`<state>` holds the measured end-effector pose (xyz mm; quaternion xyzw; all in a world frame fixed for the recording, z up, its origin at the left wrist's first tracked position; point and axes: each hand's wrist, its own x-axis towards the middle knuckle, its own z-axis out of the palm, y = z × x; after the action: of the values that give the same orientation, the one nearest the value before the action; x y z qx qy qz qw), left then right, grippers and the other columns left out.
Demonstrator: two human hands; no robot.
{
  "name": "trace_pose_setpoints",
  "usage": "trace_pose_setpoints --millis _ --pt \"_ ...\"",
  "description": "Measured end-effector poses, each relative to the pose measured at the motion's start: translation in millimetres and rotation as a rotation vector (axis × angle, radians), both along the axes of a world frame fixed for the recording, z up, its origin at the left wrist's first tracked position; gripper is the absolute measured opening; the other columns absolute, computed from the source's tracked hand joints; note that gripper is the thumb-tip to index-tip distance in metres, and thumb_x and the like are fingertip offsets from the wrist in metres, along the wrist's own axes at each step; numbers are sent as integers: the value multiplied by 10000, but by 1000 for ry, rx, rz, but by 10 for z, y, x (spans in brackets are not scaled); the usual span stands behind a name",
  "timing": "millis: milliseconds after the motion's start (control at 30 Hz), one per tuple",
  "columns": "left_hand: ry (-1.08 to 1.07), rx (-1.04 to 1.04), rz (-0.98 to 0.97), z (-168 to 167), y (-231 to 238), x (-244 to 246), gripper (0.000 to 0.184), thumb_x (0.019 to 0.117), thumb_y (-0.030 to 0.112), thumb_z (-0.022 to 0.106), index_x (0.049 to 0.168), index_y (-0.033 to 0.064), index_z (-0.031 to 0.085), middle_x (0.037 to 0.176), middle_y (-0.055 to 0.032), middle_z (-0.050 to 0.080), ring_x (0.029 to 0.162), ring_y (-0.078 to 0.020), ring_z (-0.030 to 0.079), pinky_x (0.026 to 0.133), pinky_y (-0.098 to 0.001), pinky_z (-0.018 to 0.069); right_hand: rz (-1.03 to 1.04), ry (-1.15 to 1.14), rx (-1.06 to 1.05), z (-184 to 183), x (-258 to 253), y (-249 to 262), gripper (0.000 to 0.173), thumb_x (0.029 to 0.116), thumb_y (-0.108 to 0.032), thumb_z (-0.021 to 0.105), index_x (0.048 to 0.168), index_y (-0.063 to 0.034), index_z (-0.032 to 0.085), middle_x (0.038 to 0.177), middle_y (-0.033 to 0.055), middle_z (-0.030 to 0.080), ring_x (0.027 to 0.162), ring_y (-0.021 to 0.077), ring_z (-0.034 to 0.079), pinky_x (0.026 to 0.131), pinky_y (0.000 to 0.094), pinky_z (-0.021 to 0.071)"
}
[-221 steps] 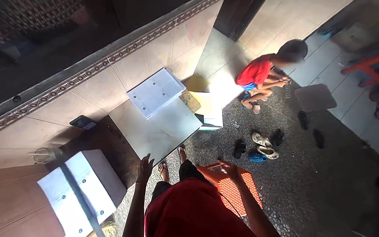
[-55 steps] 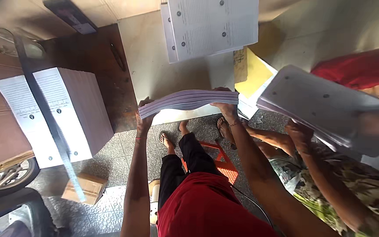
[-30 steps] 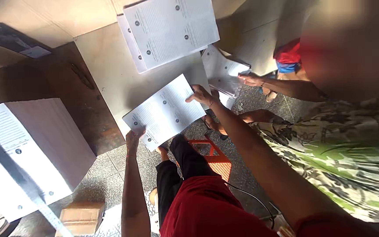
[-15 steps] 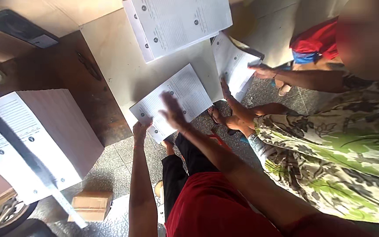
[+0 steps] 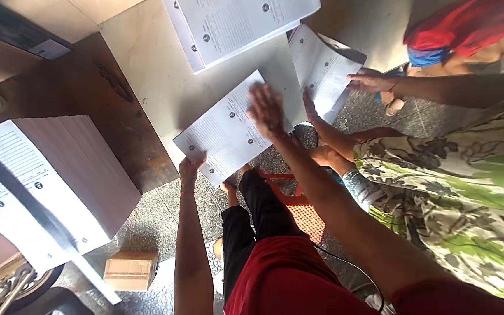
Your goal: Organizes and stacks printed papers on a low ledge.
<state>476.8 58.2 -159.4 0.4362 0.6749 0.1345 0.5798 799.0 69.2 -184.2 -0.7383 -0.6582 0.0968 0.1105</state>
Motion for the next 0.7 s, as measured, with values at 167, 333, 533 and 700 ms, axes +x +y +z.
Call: trace_pose_setpoints --millis 167,333,533,700 --pt "-26 18 -4 -3 -23 -18 339 912 189 759 1169 -15 678 1123 -161 708 1040 -208 663 960 -439 519 -503 71 98 64 485 -570 669 1100 -473 307 1593 -23 340 1648 198 331 1547 367 265 1265 556 163" --pt "4 -11 27 -3 -182 15 318 919 216 754 1141 -2 689 1073 -152 708 952 -208 656 845 -431 533 -982 953 -142 523 -348 -1442 676 1056 -350 534 1589 -30 265 1557 217 436 1407 310 468 1151 453 405" --pt "-117 -116 318 55 -946 297 315 956 171 711 1160 -59 645 1024 -180 701 899 -217 671 824 -409 568 -975 1626 -298 368 -657 -1459 546 1050 -342 570 1524 -130 400 1437 109 565 1251 216 592 1028 409 519" --pt "-335 -242 581 16 -1395 448 233 989 30 613 1198 -68 583 945 -129 717 814 -155 698 759 -336 599 -905 1466 -197 265 -583 -1463 372 957 -90 670 1312 -42 572 1103 105 693 900 153 692 741 341 607"
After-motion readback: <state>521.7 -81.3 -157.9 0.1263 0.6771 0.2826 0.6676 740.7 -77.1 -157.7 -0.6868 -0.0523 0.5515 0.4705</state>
